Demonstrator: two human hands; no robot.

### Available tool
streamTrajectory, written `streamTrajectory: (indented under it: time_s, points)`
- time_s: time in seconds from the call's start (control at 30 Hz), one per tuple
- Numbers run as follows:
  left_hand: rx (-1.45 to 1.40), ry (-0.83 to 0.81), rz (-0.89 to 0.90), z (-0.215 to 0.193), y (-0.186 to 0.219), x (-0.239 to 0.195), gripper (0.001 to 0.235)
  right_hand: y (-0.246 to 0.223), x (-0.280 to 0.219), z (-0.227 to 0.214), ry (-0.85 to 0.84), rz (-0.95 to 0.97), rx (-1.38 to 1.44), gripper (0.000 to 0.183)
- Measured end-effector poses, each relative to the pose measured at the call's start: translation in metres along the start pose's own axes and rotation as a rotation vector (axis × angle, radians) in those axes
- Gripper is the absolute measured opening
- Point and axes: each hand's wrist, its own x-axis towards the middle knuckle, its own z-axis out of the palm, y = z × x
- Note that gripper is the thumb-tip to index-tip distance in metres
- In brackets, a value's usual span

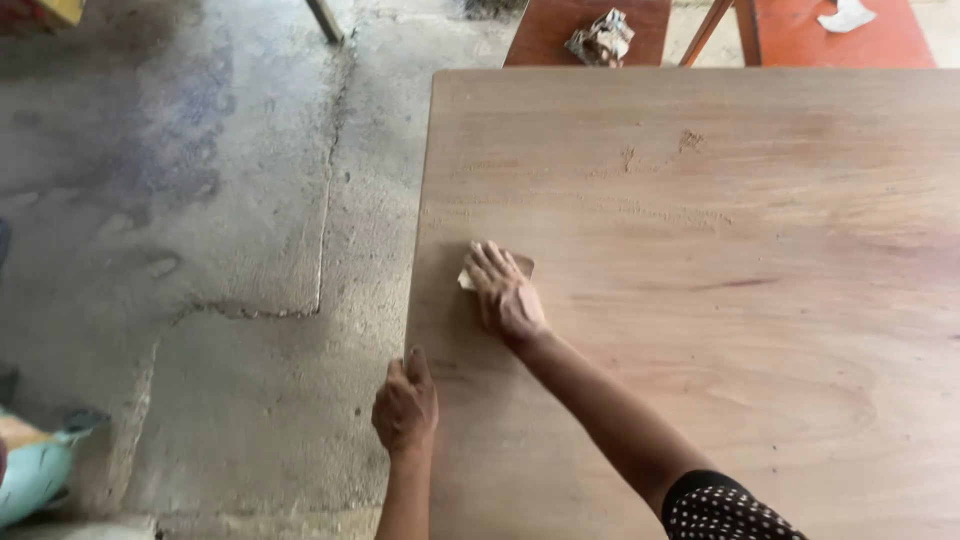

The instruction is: The person sands the surface and edges of a wooden table using a sanding block. They move around the table to reach different areas, applying consistent pressure to smooth the wood.

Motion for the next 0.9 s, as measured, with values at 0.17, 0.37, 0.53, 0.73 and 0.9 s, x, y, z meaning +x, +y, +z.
streamTrajectory:
  time_s: [0.17, 0.37, 0.53, 0.73, 0.9]
  points:
    - [-0.103, -0.106, -0.046, 0.004, -0.029, -0.026, 0.079, -0.008, -0.117, -0.076, 0.116, -0.010, 0.305, 0.043]
    - [-0.010, -0.127, -0.159, 0.012, -0.042, -0.027, 0.084, 0.029, -0.124, -0.048, 0.134, 0.200, 0.136, 0.040]
    - [-0.047, -0.016, -0.056, -0.011, -0.026, -0.047, 0.075, 0.083, -0.043, 0.009, 0.105, 0.306, 0.162, 0.033]
    - [-0.046, 0.433, 0.724, -0.011, 0.010, -0.098, 0.063, -0.029, -0.144, -0.072, 0.083, 0.180, -0.248, 0.042]
    - [-0.007, 0.405, 0.919, -0.010, -0.006, -0.057, 0.069, 0.039, -0.107, -0.009, 0.185, 0.315, 0.317, 0.035]
